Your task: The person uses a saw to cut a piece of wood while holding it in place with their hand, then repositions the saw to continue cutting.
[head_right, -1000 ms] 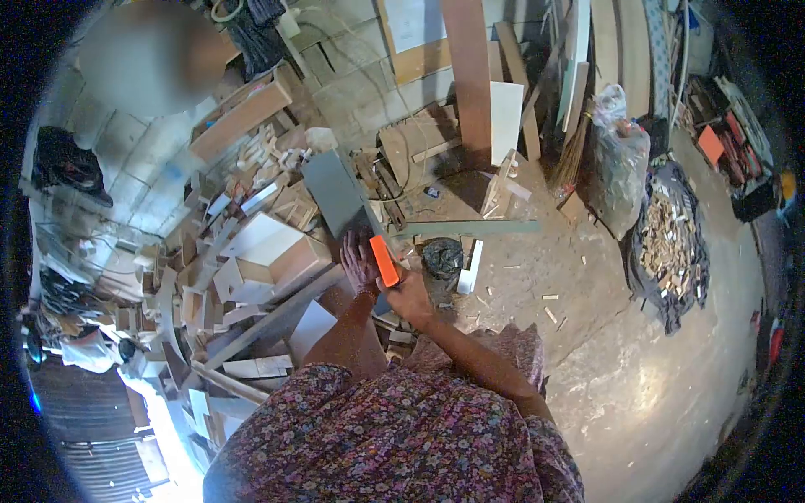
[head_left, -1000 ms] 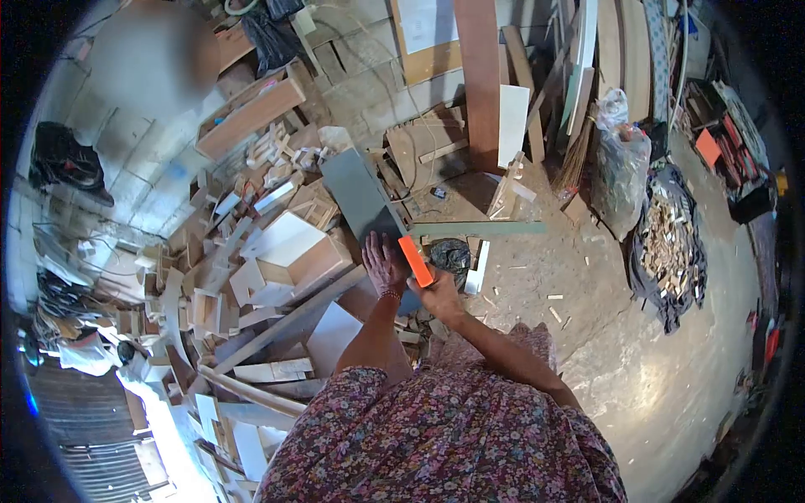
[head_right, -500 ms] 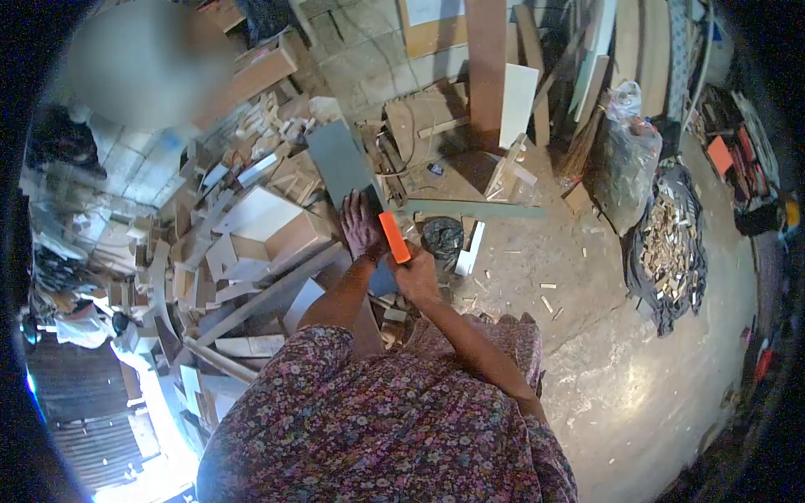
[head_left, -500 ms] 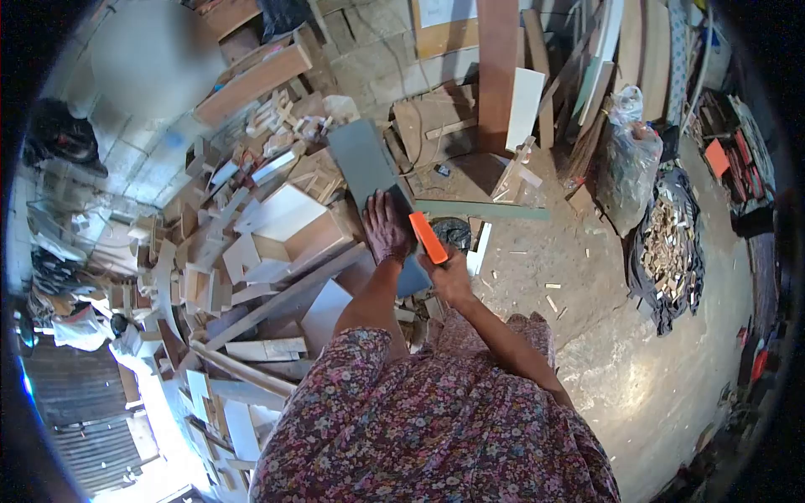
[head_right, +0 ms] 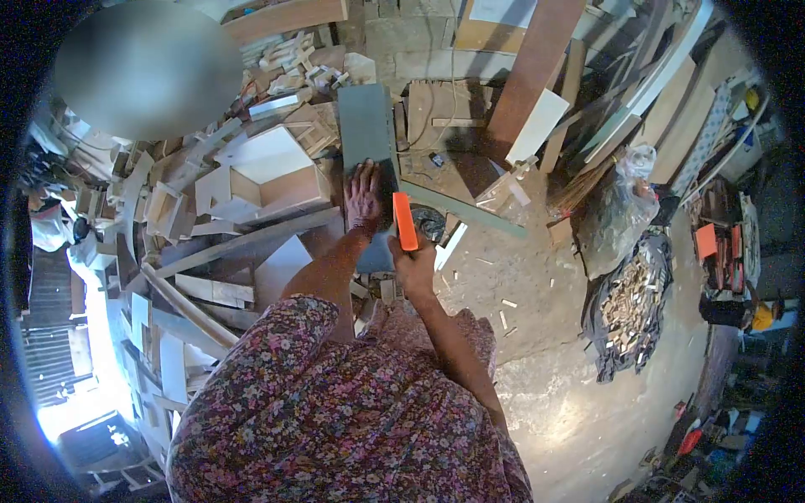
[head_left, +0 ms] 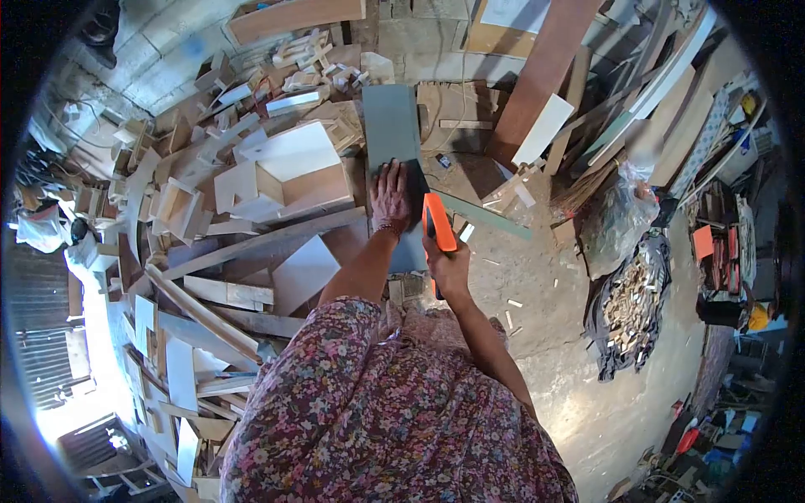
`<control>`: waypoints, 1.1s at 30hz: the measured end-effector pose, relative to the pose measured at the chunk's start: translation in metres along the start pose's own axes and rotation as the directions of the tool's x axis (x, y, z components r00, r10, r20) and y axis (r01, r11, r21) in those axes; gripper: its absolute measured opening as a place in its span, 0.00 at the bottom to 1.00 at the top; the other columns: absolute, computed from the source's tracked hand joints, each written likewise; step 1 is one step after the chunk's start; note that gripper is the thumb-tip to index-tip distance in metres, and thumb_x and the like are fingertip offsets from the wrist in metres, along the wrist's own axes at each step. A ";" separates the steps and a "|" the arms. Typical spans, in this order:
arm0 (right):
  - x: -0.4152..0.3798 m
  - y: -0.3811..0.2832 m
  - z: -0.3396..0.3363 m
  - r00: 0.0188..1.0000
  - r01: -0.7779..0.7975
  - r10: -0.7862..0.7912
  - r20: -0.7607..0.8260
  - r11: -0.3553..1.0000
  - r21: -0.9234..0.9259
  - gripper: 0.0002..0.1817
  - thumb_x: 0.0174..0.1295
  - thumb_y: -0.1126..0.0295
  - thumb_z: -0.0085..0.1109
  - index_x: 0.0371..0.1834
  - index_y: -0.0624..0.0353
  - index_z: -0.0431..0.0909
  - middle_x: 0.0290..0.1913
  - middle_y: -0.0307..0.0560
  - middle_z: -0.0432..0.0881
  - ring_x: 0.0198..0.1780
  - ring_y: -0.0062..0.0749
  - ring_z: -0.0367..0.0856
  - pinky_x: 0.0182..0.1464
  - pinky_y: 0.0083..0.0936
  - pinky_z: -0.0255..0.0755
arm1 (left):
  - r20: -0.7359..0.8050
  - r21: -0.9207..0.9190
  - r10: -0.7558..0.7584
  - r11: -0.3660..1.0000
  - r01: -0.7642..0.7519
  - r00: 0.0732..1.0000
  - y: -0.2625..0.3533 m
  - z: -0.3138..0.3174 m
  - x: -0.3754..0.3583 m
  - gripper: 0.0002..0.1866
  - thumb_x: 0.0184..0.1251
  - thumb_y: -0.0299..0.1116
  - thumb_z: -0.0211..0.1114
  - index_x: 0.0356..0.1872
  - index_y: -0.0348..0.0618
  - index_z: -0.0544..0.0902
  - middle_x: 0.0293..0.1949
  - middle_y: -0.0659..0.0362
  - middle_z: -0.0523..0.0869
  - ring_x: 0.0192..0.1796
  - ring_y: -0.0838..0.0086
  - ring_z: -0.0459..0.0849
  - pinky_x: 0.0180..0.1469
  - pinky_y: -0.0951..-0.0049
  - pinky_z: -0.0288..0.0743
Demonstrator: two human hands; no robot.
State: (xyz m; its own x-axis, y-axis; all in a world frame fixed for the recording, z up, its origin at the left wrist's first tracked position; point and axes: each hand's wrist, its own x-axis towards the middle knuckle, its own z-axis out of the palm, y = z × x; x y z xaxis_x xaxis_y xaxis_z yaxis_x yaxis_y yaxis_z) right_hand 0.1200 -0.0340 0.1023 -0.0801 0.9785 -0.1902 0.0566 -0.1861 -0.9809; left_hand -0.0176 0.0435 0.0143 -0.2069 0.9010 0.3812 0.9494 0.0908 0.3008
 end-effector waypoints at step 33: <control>-0.053 -0.068 -0.049 0.981 -0.172 0.180 0.074 0.980 -0.095 0.09 0.54 0.71 0.56 0.33 0.66 0.74 0.21 0.38 0.73 0.24 0.20 0.67 0.28 0.24 0.64 | 0.029 -0.014 -0.027 1.000 0.028 0.999 -0.002 0.004 -0.001 0.30 0.57 0.32 0.44 0.65 0.50 0.58 0.66 0.64 0.56 0.68 0.68 0.52 0.68 0.58 0.41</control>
State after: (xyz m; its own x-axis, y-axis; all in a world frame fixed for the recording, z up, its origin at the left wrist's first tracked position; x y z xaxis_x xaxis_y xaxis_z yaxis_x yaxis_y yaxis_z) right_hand 0.1688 -0.0693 0.1811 -0.1418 0.9198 -0.3658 0.1637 -0.3427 -0.9251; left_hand -0.0183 0.0444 0.0097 -0.2259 0.9100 0.3477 0.9399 0.1098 0.3233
